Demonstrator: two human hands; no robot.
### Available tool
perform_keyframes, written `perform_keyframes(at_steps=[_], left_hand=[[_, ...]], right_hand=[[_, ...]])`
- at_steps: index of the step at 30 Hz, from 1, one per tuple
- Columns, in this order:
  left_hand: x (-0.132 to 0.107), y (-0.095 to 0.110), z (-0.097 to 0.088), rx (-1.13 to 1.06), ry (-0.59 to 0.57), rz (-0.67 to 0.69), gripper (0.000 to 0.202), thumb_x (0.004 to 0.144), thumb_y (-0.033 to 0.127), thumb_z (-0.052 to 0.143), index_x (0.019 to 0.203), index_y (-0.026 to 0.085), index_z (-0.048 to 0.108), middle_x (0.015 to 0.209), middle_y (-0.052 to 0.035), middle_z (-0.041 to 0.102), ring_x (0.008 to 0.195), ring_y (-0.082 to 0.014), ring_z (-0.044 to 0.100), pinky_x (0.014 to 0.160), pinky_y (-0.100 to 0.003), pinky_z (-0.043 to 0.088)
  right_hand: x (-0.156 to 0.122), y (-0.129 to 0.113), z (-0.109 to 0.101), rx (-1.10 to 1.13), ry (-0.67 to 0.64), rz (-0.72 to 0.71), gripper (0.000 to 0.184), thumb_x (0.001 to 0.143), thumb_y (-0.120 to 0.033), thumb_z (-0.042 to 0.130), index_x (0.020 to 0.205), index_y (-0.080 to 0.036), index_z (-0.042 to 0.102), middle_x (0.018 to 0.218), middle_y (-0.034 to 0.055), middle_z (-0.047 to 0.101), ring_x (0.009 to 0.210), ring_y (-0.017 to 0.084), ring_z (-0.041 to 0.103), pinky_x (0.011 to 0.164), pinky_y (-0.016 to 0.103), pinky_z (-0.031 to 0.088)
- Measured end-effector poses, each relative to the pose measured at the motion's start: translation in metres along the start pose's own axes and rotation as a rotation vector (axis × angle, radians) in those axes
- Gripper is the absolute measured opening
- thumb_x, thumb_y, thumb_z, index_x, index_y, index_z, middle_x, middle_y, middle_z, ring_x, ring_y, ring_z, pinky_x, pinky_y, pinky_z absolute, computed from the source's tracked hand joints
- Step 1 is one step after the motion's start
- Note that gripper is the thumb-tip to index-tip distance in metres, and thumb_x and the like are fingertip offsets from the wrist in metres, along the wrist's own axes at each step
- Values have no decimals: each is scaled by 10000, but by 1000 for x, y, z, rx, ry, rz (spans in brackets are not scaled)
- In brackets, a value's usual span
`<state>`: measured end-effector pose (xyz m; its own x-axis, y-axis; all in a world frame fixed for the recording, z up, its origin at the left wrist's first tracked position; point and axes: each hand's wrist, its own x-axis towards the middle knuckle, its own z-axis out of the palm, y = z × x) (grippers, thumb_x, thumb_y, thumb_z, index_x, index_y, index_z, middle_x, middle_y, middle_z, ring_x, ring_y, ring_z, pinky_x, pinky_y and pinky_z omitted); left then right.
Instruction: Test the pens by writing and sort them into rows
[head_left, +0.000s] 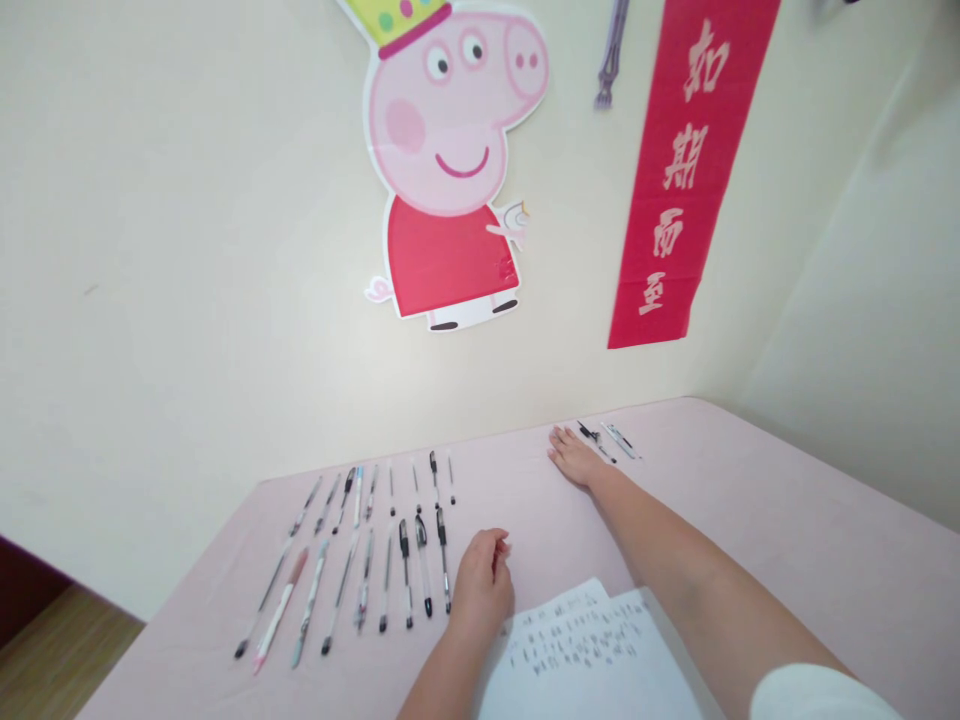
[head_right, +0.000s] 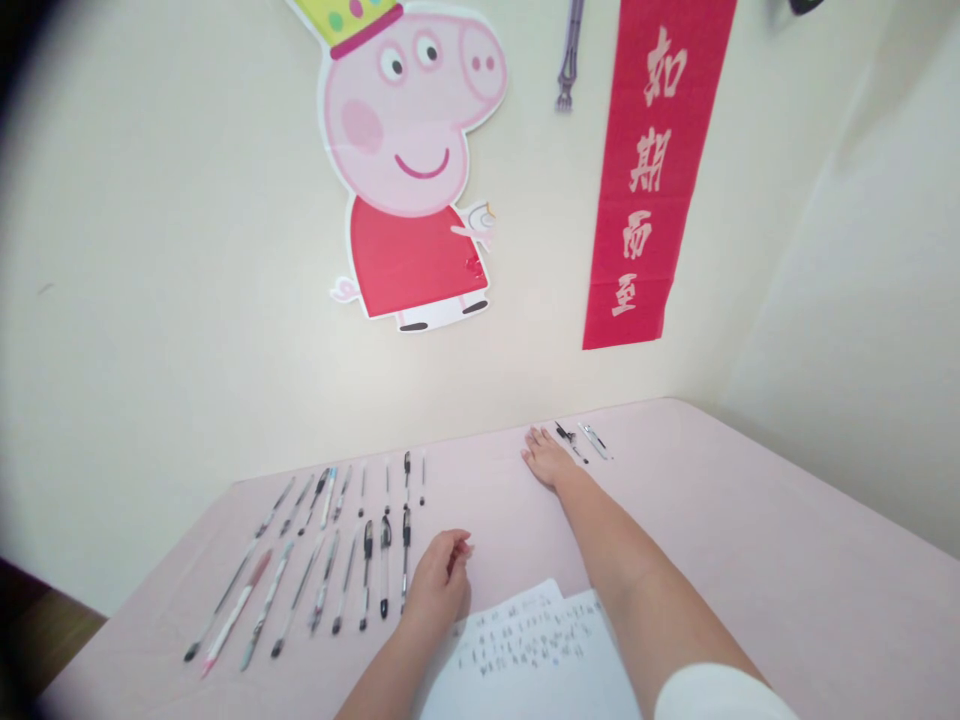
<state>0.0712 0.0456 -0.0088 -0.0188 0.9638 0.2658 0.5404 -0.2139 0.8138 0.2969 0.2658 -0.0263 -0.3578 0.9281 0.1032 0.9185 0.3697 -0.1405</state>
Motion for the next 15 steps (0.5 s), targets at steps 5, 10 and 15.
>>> perform_keyframes(at_steps=[5, 10, 15], left_hand=[[1, 0, 0, 44, -34, 33, 258, 754, 49, 421, 929, 173, 563, 856, -55, 597, 822, -173, 563, 789, -330, 434], [0, 0, 0, 40, -39, 36, 281, 739, 33, 416, 924, 183, 568, 846, -51, 596, 821, -174, 562, 790, -329, 432], [1, 2, -2, 11, -31, 22, 284, 726, 32, 429, 904, 194, 581, 836, -45, 601, 814, -177, 564, 787, -331, 431]], right_hand=[[7, 5, 1, -21, -13, 45, 627, 909, -466, 209, 1371, -74, 368, 1496, 118, 201, 1384, 245, 99, 1127, 351, 83], [7, 6, -3, -21, -19, 90, 612, 914, -471, 211, 1374, -99, 368, 1489, 118, 225, 1378, 245, 136, 1121, 369, 90], [4, 3, -6, -3, -6, 100, 559, 917, -451, 251, 1370, -155, 391, 1492, 96, 224, 1371, 262, 164, 1113, 393, 107]])
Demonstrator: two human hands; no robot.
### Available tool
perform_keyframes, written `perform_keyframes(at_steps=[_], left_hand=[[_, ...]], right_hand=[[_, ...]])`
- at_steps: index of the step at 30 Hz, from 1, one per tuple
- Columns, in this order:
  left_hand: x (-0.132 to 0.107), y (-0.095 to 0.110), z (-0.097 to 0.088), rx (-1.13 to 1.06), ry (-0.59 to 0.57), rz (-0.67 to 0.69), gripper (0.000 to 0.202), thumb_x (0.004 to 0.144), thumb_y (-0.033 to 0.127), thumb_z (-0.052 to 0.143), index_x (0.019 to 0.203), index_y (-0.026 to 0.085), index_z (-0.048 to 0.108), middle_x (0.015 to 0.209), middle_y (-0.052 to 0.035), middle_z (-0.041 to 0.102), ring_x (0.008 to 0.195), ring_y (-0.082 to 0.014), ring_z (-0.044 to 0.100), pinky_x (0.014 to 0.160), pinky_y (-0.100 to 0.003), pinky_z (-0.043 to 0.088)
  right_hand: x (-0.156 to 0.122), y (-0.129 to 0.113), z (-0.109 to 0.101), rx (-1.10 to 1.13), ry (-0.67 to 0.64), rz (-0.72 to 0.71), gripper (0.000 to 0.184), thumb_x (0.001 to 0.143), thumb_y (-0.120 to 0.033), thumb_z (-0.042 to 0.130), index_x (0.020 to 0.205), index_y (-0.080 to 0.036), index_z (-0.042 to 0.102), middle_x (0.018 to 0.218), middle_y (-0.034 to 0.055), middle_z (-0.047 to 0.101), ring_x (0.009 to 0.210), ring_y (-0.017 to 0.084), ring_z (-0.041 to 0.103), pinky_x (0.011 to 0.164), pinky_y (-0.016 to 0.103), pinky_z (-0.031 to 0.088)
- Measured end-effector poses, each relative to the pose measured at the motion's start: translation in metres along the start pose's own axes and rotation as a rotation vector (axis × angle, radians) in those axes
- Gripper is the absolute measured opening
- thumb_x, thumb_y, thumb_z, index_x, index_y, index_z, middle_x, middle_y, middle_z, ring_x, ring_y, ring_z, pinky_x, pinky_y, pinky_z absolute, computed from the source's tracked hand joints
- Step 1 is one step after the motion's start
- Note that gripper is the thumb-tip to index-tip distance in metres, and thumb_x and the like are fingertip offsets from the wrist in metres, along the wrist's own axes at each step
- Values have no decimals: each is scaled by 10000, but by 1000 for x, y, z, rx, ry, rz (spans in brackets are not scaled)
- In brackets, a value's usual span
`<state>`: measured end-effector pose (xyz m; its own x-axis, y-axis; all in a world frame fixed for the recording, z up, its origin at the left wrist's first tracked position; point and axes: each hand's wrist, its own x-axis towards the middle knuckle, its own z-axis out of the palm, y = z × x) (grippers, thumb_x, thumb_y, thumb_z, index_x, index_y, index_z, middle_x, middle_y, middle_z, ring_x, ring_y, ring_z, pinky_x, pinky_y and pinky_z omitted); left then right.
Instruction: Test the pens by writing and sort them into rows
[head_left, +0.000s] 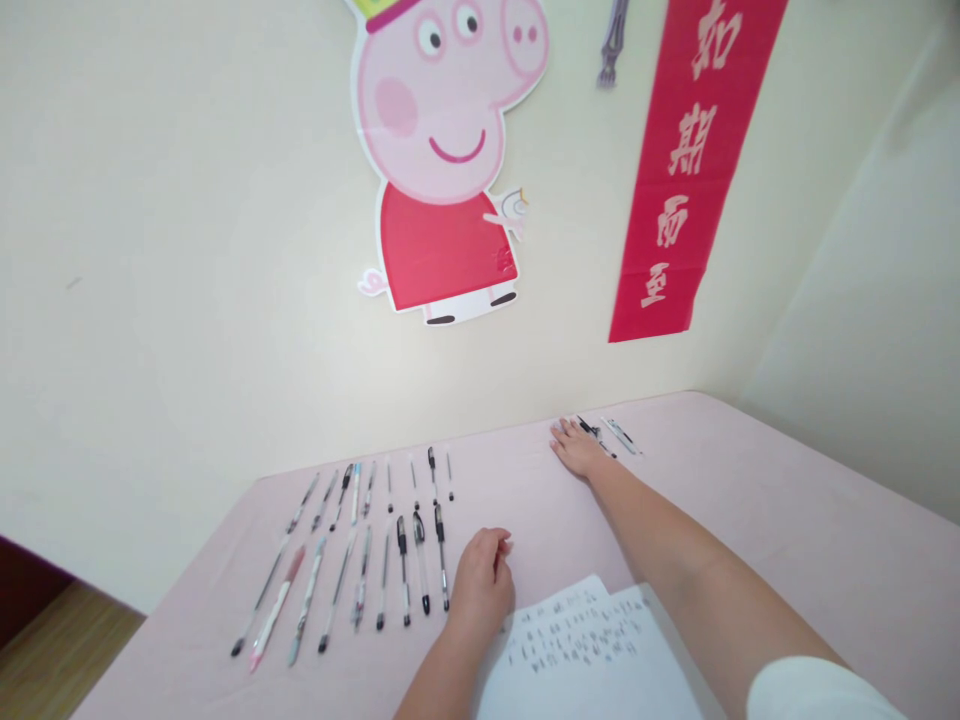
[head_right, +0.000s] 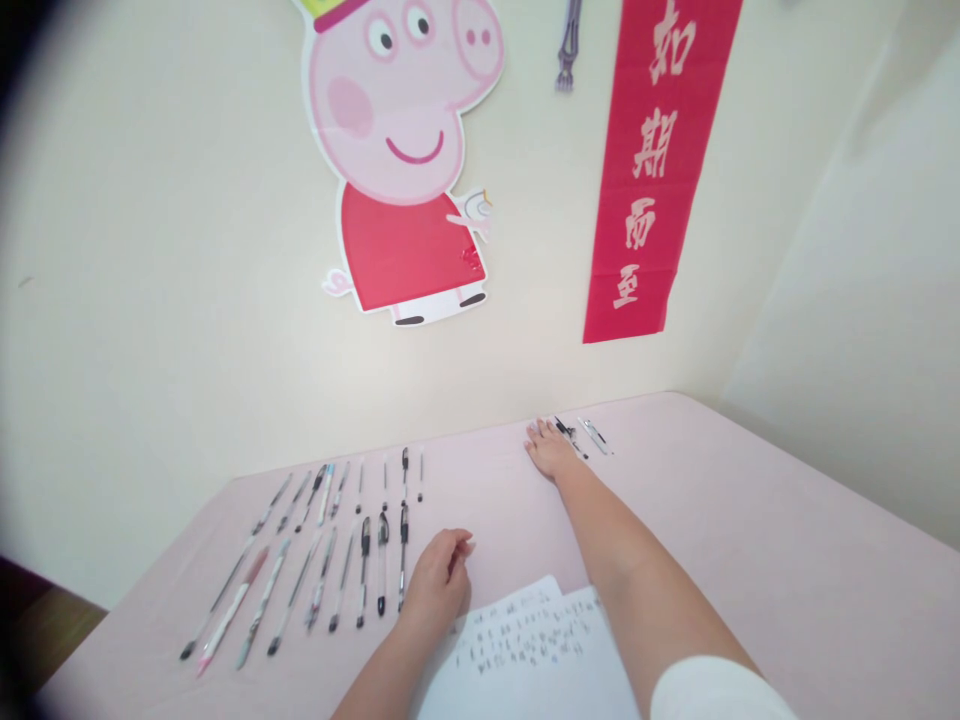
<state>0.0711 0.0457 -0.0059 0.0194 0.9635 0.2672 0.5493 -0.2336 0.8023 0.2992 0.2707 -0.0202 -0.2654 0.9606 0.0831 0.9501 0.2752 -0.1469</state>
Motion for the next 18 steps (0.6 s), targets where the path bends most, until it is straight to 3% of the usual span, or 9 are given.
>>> perform_keyframes(at_steps=[5, 11, 18], left_hand=[[0, -1, 1, -1, 5, 2, 295, 720, 21, 433, 907, 195, 582, 829, -41, 601, 809, -175, 561, 790, -331, 429], [0, -3, 3, 33, -3, 25, 312, 715, 5, 423, 918, 184, 579, 843, -48, 600, 820, -174, 557, 790, -326, 427], [0, -2, 2, 27, 8, 26, 331, 705, -9, 419, 922, 189, 571, 832, -37, 591, 806, -167, 553, 784, -321, 427]], right_hand=[[-3, -5, -3, 31, 15, -6, 491, 919, -405, 297, 1349, -213, 433, 1494, 85, 223, 1359, 292, 194, 1094, 444, 135], [-9, -13, -9, 51, 12, -26, 506, 918, -364, 326, 1340, -108, 437, 1469, 155, 259, 1353, 279, 214, 1091, 404, 158], [-28, -41, -27, 65, 22, -101, 483, 909, -342, 333, 1329, -135, 454, 1475, 120, 260, 1366, 259, 184, 1105, 409, 122]])
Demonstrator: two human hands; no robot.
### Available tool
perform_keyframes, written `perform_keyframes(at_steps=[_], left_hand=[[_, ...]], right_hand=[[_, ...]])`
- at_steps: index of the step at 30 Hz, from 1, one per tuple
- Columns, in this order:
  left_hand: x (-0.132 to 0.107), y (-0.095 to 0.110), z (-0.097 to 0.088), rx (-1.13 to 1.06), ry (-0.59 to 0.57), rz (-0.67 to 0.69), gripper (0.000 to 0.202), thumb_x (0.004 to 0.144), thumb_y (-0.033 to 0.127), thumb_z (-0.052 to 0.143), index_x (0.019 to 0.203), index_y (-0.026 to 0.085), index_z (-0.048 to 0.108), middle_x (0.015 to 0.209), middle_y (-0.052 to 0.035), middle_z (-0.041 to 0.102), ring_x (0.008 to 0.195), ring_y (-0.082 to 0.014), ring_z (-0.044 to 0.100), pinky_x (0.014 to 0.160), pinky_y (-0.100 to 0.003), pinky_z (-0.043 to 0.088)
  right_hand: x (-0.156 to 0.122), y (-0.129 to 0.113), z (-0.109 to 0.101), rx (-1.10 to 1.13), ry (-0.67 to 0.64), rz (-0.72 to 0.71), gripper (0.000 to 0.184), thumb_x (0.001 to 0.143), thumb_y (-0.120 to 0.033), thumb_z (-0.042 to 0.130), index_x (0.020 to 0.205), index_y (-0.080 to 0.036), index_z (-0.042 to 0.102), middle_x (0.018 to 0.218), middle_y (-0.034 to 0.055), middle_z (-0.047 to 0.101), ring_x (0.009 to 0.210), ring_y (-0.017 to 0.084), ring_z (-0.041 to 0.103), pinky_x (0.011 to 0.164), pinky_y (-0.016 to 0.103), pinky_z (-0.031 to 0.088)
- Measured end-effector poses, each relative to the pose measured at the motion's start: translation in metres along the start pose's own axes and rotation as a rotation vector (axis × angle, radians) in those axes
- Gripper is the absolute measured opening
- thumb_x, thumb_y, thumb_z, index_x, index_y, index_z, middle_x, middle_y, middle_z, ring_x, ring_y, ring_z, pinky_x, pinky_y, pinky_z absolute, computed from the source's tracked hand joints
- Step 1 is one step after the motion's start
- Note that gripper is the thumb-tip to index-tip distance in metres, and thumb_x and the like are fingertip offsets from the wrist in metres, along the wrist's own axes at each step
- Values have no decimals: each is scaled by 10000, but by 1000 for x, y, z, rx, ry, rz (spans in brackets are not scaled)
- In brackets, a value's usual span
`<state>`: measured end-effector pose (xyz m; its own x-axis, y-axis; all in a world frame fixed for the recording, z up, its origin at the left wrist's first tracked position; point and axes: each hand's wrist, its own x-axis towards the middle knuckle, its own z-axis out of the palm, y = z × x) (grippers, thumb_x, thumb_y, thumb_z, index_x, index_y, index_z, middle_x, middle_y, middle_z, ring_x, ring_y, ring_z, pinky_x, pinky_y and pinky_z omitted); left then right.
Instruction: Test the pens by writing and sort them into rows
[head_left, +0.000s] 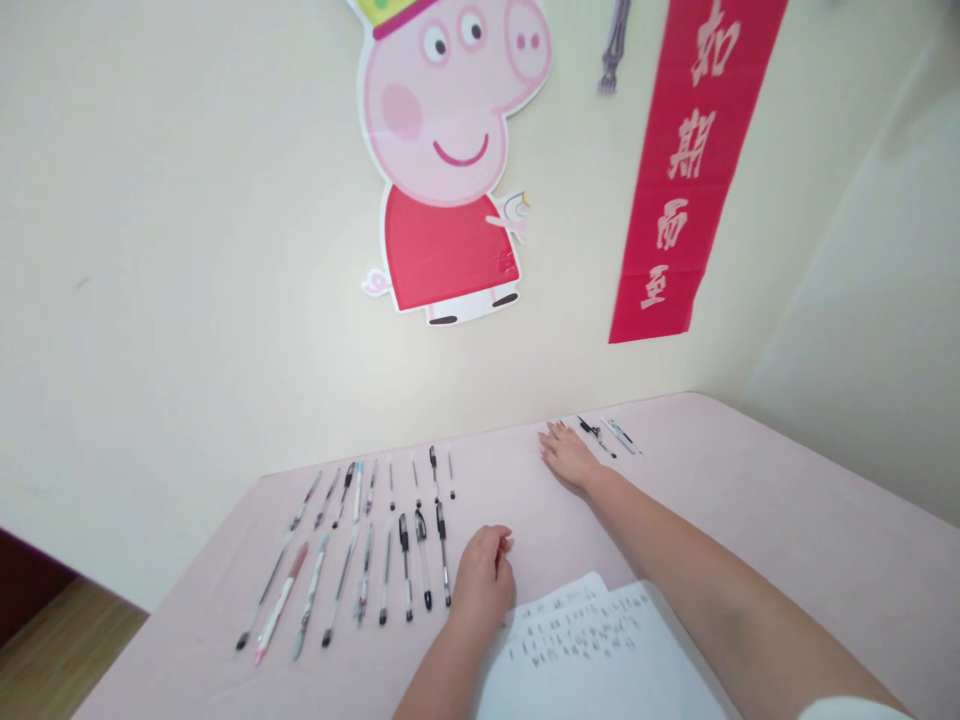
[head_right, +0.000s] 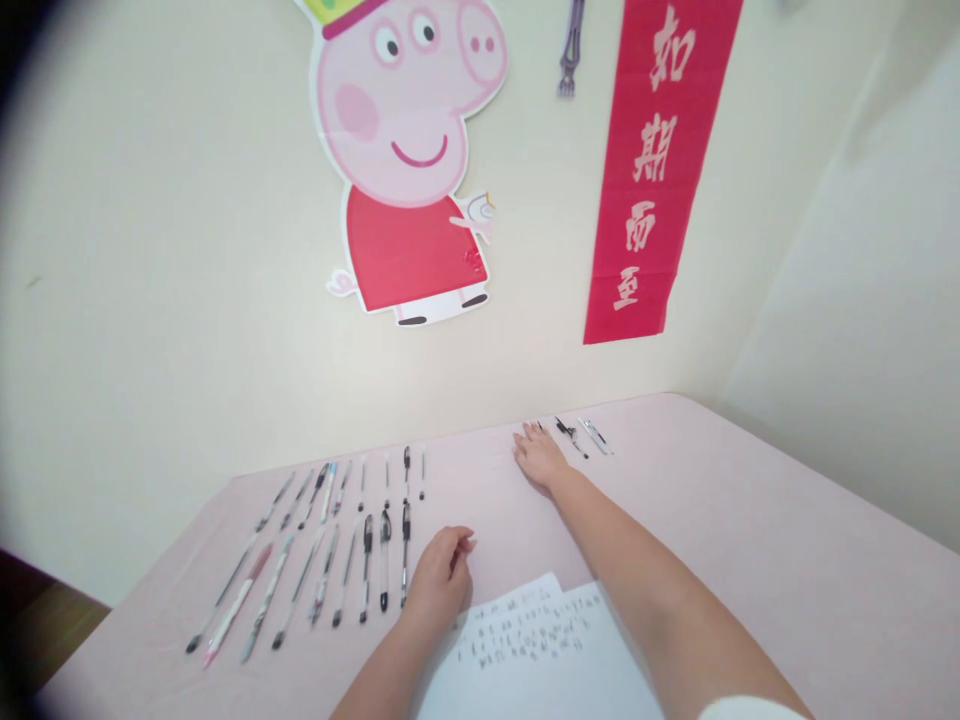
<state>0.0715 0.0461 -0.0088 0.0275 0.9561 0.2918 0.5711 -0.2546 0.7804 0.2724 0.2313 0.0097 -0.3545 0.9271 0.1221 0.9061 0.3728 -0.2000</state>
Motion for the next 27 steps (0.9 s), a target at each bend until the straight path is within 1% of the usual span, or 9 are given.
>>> perform_keyframes(at_steps=[3, 4, 7, 9, 11, 13, 18, 22, 27], left_hand=[[0, 1, 0, -3, -2, 0, 337, 698, -9, 416, 920, 193, 570, 825, -33, 589, 799, -167, 553, 777, -317, 426], [0, 1, 0, -3, -5, -1, 339, 696, -9, 413, 920, 191, 569, 825, -35, 588, 799, -168, 552, 775, -317, 426], [0, 4, -1, -2, -16, 8, 344, 690, -8, 405, 920, 189, 568, 830, -40, 586, 803, -172, 547, 775, -317, 420], [1, 6, -2, 10, -17, 19, 318, 680, -7, 403, 868, 189, 569, 806, -37, 578, 790, -175, 537, 765, -315, 415], [1, 7, -2, 34, -13, 17, 272, 673, -5, 402, 789, 187, 555, 764, -32, 562, 764, -176, 523, 744, -311, 410], [1, 8, -3, 55, -10, 12, 244, 673, -3, 399, 741, 187, 536, 744, -30, 552, 748, -175, 516, 730, -308, 408], [0, 10, -5, 78, -29, 38, 257, 670, -9, 394, 762, 180, 542, 764, -41, 558, 762, -180, 517, 734, -310, 410], [-1, 9, -5, 54, -39, 60, 270, 673, -6, 408, 780, 181, 570, 788, -43, 574, 792, -183, 527, 757, -318, 412], [-1, 10, -5, 52, -43, 80, 256, 683, 2, 409, 761, 180, 577, 786, -44, 568, 790, -183, 528, 756, -319, 414]], right_hand=[[-21, -32, -4, 18, -17, -76, 499, 895, -335, 362, 1310, -80, 468, 1459, 153, 282, 1365, 260, 188, 1113, 379, 102], [-31, -44, -5, 42, -28, -130, 500, 899, -332, 351, 1295, -55, 481, 1448, 173, 299, 1363, 271, 192, 1113, 384, 106], [-61, -81, -4, 128, -39, -250, 488, 920, -338, 309, 1270, -61, 507, 1428, 168, 342, 1354, 269, 221, 1112, 395, 122], [-77, -100, -3, 177, -63, -278, 481, 927, -328, 291, 1257, -63, 519, 1413, 164, 370, 1346, 263, 248, 1109, 397, 143], [-87, -112, 0, 219, -93, -255, 478, 930, -302, 275, 1255, -50, 519, 1399, 173, 389, 1334, 262, 277, 1103, 401, 176], [-92, -117, 3, 249, -108, -211, 480, 931, -289, 263, 1254, -42, 517, 1390, 181, 398, 1324, 261, 299, 1095, 407, 203], [-93, -116, 7, 292, -104, -162, 479, 928, -296, 273, 1264, -50, 510, 1388, 172, 405, 1312, 248, 326, 1087, 389, 238], [-90, -116, 4, 339, -50, -140, 451, 917, -283, 304, 1238, -70, 539, 1368, 161, 438, 1295, 232, 355, 1081, 382, 253], [-80, -120, 3, 413, 5, -105, 427, 910, -272, 327, 1210, -78, 561, 1324, 152, 494, 1252, 207, 413, 1066, 359, 274]])
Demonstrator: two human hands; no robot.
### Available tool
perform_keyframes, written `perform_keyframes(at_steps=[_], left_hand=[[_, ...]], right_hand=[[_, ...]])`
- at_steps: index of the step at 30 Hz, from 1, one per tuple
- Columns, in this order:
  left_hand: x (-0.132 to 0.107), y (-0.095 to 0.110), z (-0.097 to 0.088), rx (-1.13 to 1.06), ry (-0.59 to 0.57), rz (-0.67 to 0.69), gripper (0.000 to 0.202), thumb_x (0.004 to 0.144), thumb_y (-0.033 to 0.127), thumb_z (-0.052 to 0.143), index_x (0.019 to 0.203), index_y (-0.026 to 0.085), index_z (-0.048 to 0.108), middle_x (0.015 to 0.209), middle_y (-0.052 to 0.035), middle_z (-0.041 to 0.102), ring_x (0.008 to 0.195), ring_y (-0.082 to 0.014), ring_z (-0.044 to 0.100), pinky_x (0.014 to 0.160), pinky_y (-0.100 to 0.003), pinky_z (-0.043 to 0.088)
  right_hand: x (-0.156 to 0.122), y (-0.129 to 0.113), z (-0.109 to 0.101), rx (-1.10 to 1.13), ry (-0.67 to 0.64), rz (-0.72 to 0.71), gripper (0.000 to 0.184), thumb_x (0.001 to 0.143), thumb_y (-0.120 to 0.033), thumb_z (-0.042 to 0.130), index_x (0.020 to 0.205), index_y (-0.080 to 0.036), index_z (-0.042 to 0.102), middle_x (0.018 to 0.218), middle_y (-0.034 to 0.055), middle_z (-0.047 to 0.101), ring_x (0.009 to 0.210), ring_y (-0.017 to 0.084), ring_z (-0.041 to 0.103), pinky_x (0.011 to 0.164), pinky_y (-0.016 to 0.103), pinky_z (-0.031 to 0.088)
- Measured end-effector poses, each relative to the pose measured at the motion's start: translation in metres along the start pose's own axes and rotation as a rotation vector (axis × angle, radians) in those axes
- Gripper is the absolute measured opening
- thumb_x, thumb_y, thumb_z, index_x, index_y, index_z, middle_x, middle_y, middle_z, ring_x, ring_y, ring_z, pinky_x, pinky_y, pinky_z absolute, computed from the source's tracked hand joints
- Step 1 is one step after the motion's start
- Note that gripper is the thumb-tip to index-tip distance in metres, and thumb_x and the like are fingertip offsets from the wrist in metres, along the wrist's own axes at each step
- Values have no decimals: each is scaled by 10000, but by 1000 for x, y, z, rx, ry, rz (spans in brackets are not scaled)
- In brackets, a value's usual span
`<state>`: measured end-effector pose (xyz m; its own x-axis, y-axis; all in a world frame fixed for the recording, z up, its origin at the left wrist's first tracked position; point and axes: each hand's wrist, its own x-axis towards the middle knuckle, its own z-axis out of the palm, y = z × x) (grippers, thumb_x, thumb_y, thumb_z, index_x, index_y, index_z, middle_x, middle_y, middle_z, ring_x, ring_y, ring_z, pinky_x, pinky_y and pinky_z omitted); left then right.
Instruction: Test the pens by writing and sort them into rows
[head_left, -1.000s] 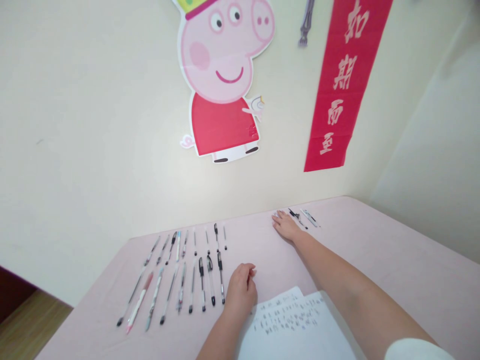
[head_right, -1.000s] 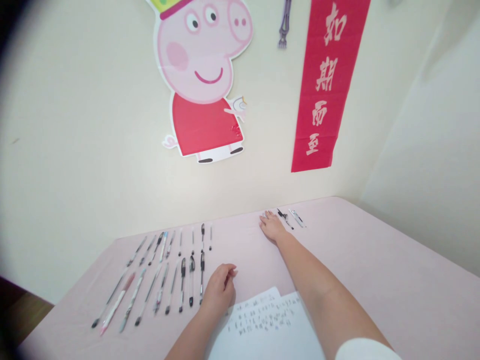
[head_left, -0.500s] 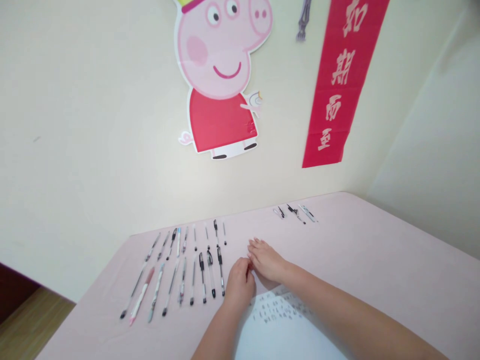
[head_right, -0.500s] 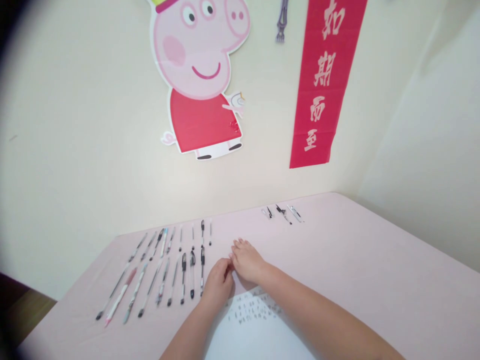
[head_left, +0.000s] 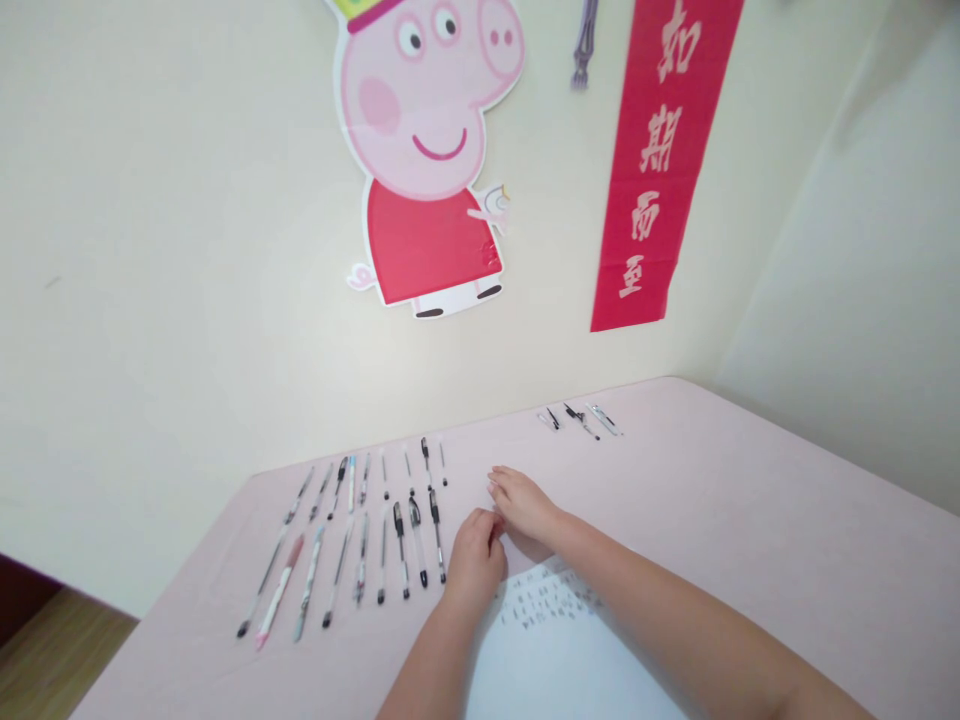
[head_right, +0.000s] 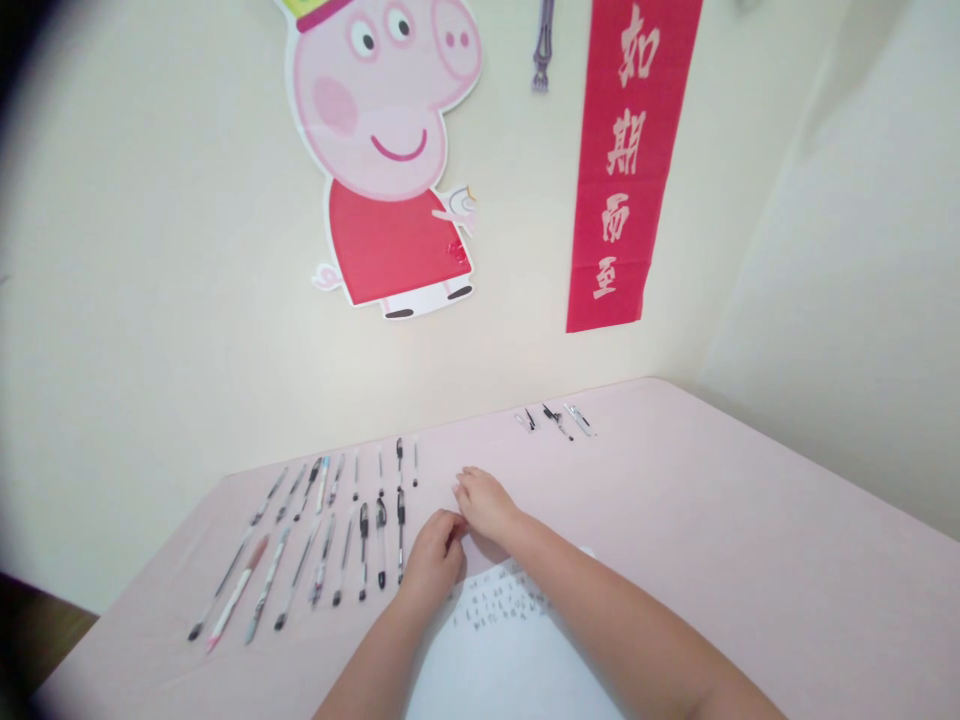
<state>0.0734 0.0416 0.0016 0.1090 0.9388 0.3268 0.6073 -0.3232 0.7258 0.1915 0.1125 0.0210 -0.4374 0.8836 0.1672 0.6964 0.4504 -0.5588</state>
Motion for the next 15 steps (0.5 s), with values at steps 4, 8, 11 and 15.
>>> perform_keyframes(at_steps=[4, 8, 11, 15], left_hand=[[0, 1, -1, 18, -8, -2, 236, 682, 5, 410, 716, 181, 563, 761, -42, 547, 769, -184, 523, 742, -320, 412], [1, 0, -1, 45, -12, 8, 247, 664, 0, 412, 729, 171, 579, 779, -55, 558, 788, -197, 531, 741, -329, 418], [0, -1, 1, 39, -14, 26, 281, 666, 7, 420, 792, 157, 620, 857, -84, 596, 850, -220, 551, 779, -353, 429], [1, -1, 2, 14, -13, 29, 348, 676, 21, 433, 921, 131, 654, 955, -129, 630, 935, -261, 574, 839, -392, 438]], right_hand=[[7, -4, 5, 10, 53, 14, 374, 902, -238, 360, 1157, -96, 592, 1257, 133, 553, 1188, 185, 471, 1027, 309, 318], [21, -12, 10, -12, 49, 43, 287, 879, -233, 422, 1046, -134, 634, 1109, 104, 622, 1059, 173, 541, 945, 274, 375], [39, -23, 16, -35, -5, 94, 218, 833, -240, 492, 976, -163, 638, 1060, 90, 640, 972, 180, 584, 856, 280, 423], [63, -41, 27, -72, -108, 176, 344, 776, -346, 578, 1047, -133, 597, 1010, 137, 667, 922, 243, 621, 760, 327, 466]])
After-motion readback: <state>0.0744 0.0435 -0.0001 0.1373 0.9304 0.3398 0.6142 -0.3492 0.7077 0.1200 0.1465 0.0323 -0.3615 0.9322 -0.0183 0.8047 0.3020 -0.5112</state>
